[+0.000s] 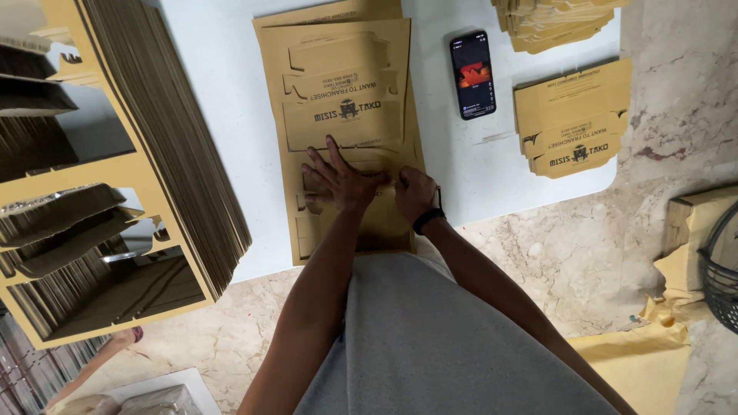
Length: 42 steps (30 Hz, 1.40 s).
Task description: Fold cardboard inserts and assemble packaging components
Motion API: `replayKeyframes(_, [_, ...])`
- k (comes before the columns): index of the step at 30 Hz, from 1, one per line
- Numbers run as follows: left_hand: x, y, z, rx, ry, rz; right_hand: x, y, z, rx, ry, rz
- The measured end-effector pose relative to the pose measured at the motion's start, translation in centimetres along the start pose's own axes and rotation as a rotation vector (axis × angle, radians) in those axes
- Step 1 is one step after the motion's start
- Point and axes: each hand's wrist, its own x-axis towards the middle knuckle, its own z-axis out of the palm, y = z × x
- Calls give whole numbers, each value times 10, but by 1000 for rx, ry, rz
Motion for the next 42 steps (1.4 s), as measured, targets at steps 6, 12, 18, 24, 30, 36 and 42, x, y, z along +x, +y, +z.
replayKeyframes(6, [-5, 6, -11, 37, -54, -20, 33, -5, -35, 137, -276, 269])
replayKeyframes(12, [-2, 6, -6, 164, -52, -37, 32, -12, -15, -90, -198, 98])
replayKeyframes(18, [16, -12, 20, 51, 8, -24, -2, -11, -21, -2, -143, 39])
replayKeyframes(24, [-14, 4, -12, -86, -10, 78, 9, 51, -4, 275, -220, 332])
replayKeyframes(30, [-17, -14, 18, -9, -4, 164, 16, 67, 13, 280, -132, 329])
replayKeyframes(36, [-7, -17, 33, 54, 34, 126, -17, 16, 7, 167, -9, 209])
replayKeyframes(42, [-10, -15, 30, 88, 26, 122, -12, 31, -4, 279, -76, 221])
